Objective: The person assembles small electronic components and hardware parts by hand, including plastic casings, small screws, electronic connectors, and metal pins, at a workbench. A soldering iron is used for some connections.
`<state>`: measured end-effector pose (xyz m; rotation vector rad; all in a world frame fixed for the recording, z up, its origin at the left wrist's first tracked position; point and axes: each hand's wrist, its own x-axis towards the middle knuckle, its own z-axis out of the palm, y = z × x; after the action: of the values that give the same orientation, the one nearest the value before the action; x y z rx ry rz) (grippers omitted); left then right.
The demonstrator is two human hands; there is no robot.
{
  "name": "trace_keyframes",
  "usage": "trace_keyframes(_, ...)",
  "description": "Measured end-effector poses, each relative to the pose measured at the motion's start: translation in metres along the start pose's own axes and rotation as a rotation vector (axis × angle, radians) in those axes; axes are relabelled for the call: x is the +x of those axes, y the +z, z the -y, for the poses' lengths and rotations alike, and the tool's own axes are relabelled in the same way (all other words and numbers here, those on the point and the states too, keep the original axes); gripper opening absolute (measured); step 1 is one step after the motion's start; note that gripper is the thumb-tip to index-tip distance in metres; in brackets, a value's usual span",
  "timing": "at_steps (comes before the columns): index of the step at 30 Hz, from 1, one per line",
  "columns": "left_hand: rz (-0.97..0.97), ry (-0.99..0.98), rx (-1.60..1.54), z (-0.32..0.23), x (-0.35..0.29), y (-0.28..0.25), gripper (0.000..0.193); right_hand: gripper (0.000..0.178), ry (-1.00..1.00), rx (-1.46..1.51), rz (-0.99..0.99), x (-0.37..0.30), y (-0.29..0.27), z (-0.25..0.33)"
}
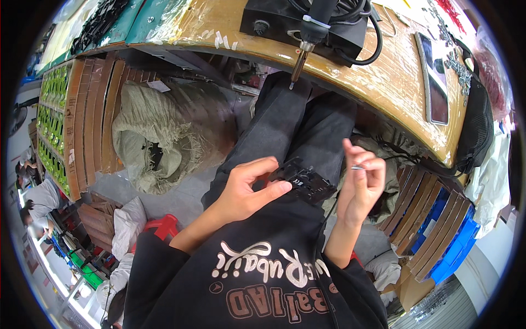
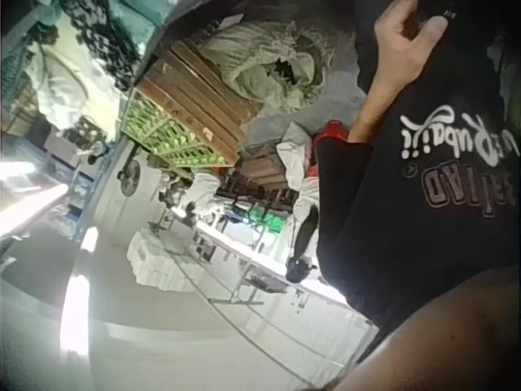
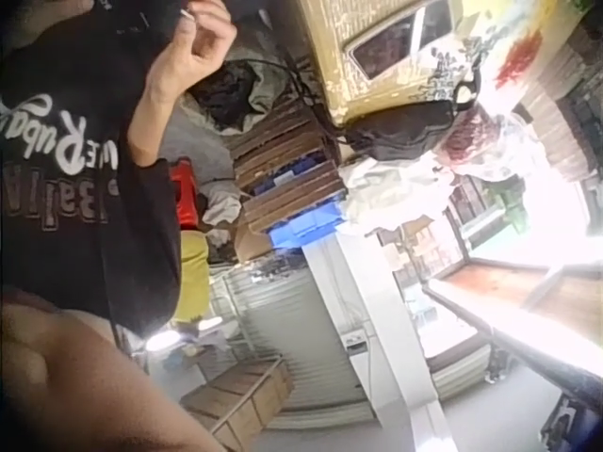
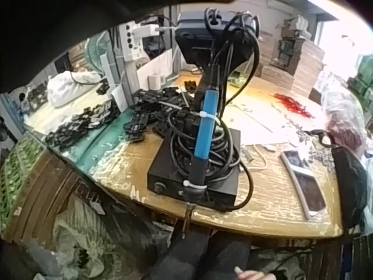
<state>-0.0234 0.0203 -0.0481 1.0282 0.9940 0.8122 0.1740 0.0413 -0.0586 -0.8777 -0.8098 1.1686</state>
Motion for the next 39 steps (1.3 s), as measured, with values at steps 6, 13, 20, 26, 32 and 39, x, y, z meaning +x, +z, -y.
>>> trace_keyframes(6,-0.079,-0.029,-0.387,0.006,0.007,0.018,0.031,0.014,0.199,0.224,0.196,-0.022,0.009,-0.005)
trace_keyframes(13,0.422,-0.349,-1.341,0.007,0.010,0.012,0.033,0.016,0.185,0.143,0.276,-0.015,0.012,-0.004)
trace_keyframes(20,0.757,-0.360,-1.994,0.009,0.009,0.031,0.041,0.017,0.171,0.167,0.353,-0.001,0.027,-0.001)
trace_keyframes(26,0.701,-0.290,-1.918,0.011,0.005,0.032,0.047,0.016,0.191,0.225,0.414,0.001,0.031,-0.002)
trace_keyframes(32,0.703,-0.252,-1.831,0.009,0.002,0.027,0.051,0.018,0.383,0.167,0.379,-0.001,0.030,0.005)
trace_keyframes(39,0.332,-0.350,-0.927,-0.025,0.004,0.018,0.049,0.015,0.209,0.166,0.413,-0.002,0.018,-0.004)
